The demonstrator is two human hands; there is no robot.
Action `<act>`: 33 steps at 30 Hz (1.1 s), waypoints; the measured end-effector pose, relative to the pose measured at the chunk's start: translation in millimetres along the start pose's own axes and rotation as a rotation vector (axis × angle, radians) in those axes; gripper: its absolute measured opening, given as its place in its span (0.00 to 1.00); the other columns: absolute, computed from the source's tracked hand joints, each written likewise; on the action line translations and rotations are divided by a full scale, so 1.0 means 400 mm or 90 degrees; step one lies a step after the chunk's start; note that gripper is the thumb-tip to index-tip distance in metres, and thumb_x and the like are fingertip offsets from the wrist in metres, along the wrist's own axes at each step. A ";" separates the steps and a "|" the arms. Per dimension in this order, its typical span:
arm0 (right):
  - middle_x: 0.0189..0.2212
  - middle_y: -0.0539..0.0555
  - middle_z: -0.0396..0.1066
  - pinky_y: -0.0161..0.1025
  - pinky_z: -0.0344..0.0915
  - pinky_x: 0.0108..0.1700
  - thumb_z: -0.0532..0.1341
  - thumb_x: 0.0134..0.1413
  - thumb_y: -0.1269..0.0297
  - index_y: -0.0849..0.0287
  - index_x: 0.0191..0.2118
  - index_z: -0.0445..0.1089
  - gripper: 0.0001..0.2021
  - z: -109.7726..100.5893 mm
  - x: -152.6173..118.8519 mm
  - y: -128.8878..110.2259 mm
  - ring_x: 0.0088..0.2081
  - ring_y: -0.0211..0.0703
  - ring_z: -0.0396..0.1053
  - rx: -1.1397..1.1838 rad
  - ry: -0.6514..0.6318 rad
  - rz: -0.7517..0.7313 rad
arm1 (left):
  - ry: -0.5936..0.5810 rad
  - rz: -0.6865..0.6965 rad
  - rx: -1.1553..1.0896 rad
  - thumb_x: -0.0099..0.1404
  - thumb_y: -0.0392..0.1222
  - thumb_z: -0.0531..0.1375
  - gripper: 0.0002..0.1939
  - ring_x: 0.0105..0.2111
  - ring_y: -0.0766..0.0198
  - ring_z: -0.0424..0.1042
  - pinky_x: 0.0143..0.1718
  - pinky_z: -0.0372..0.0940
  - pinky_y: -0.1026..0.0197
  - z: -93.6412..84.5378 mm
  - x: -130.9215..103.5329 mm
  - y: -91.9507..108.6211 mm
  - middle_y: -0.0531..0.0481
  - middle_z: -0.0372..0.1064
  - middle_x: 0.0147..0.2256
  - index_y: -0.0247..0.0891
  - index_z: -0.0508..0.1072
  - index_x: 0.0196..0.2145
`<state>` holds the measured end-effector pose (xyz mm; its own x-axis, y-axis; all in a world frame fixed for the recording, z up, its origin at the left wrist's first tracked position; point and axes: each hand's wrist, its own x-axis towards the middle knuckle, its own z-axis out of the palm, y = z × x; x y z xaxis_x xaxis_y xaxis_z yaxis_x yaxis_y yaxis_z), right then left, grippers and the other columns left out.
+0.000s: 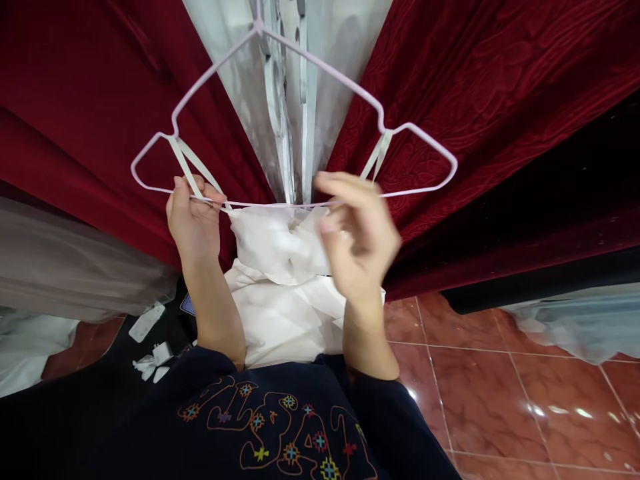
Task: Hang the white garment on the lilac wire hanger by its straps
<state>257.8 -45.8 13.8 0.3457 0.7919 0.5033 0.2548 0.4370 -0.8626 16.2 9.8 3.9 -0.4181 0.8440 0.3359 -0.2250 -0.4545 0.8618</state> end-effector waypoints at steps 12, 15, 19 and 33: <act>0.35 0.50 0.74 0.39 0.60 0.35 0.65 0.71 0.48 0.50 0.44 0.84 0.15 0.101 0.017 0.095 0.32 0.34 0.65 -0.053 -0.211 -0.094 | -0.141 0.005 0.148 0.74 0.67 0.66 0.27 0.31 0.56 0.76 0.27 0.66 0.58 -0.048 -0.074 0.046 0.44 0.77 0.29 0.41 0.81 0.29; 0.34 0.51 0.73 0.39 0.61 0.35 0.64 0.71 0.46 0.52 0.43 0.84 0.17 0.124 0.021 0.105 0.36 0.37 0.68 -0.040 -0.205 -0.088 | -0.231 -0.030 0.187 0.72 0.61 0.70 0.21 0.25 0.61 0.68 0.23 0.60 0.59 -0.080 -0.079 0.090 0.45 0.76 0.28 0.41 0.85 0.32; 0.34 0.51 0.71 0.38 0.57 0.32 0.65 0.70 0.44 0.52 0.43 0.83 0.18 0.142 0.029 0.105 0.32 0.35 0.63 -0.015 -0.209 -0.072 | -0.253 -0.019 0.057 0.70 0.64 0.69 0.22 0.17 0.67 0.57 0.17 0.54 0.58 -0.109 -0.067 0.148 0.43 0.83 0.38 0.42 0.88 0.42; 0.35 0.51 0.73 0.39 0.60 0.34 0.65 0.72 0.49 0.52 0.44 0.83 0.14 0.151 0.006 0.115 0.35 0.35 0.68 -0.014 -0.178 -0.110 | -0.046 -0.087 0.057 0.71 0.52 0.69 0.17 0.42 0.58 0.83 0.35 0.73 0.62 -0.132 -0.027 0.030 0.40 0.81 0.60 0.43 0.83 0.53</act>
<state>215.7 1.9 -27.7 0.0357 0.7942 0.6066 0.3090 0.5685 -0.7624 -28.3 -19.9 -9.3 -0.3243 0.9157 0.2374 -0.1945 -0.3102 0.9306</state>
